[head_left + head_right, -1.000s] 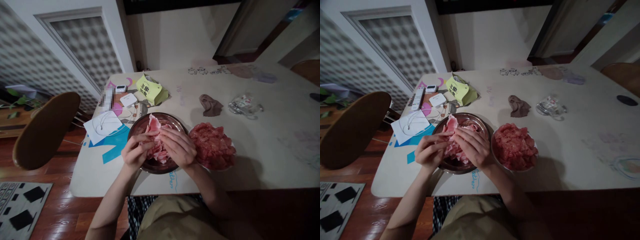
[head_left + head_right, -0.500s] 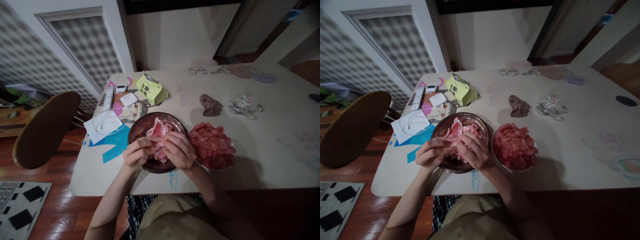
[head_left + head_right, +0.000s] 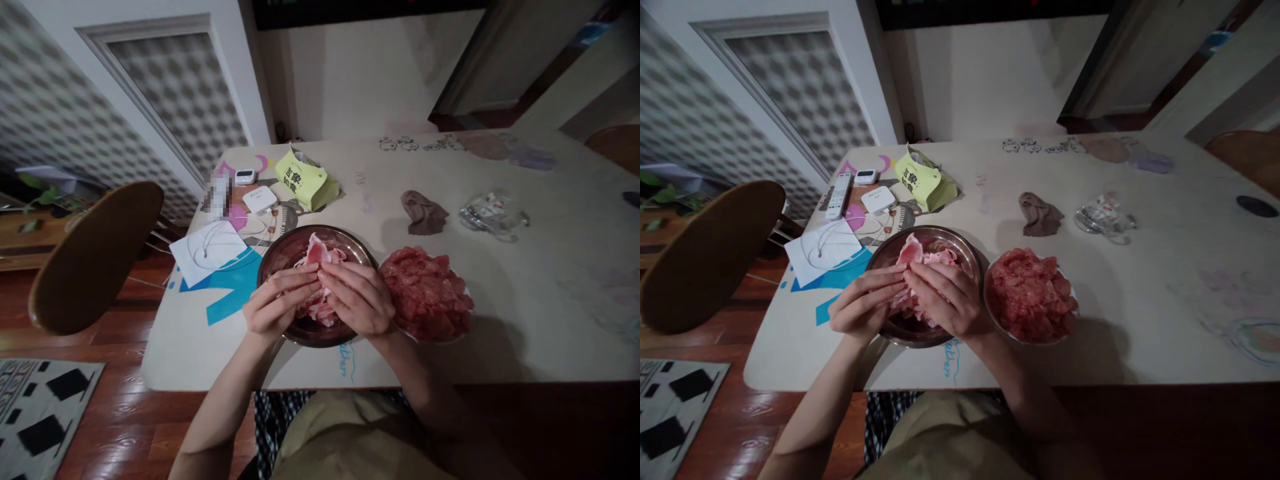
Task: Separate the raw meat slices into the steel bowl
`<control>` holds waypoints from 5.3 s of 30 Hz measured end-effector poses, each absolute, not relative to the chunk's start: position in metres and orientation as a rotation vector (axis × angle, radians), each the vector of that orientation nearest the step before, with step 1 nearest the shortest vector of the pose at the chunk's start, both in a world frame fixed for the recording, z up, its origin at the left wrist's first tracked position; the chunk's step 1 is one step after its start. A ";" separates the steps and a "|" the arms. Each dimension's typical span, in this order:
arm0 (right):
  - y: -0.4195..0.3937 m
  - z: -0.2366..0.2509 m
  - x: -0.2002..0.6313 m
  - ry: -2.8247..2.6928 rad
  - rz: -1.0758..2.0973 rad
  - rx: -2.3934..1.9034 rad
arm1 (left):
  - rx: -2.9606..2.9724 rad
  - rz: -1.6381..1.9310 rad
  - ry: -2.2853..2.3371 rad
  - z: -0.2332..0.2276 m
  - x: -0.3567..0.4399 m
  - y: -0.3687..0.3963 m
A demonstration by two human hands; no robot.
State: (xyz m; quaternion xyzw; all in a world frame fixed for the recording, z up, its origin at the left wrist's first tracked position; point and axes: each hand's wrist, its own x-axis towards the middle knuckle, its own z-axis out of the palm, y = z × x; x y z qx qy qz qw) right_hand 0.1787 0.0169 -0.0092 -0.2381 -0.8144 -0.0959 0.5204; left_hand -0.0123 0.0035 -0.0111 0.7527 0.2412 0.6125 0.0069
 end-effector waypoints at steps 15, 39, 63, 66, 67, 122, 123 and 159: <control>0.005 -0.006 0.175 -1.851 -0.136 -0.564 | 2.317 1.832 0.620 -0.012 -0.013 0.000; 0.008 -0.006 0.180 -1.868 -0.006 -0.458 | 2.318 1.912 0.560 -0.014 -0.012 0.003; 0.014 0.000 0.173 -1.785 0.244 -0.473 | 2.318 1.880 0.633 -0.011 -0.013 0.004; 0.020 -0.001 0.178 -1.842 0.248 -0.451 | 2.226 1.887 0.667 -0.009 -0.009 0.007; 0.021 -0.001 0.179 -1.836 0.250 -0.462 | 2.206 1.871 0.697 -0.008 -0.008 0.008; 0.015 -0.015 0.182 -1.879 -0.237 -0.643 | 1.916 1.442 0.944 -0.002 -0.009 0.001; 0.016 -0.017 0.182 -1.899 -0.246 -0.636 | 1.911 1.407 0.986 -0.002 -0.008 0.000; 0.025 -0.010 0.167 -1.942 -0.009 -0.619 | 1.786 1.555 1.086 -0.009 -0.002 0.001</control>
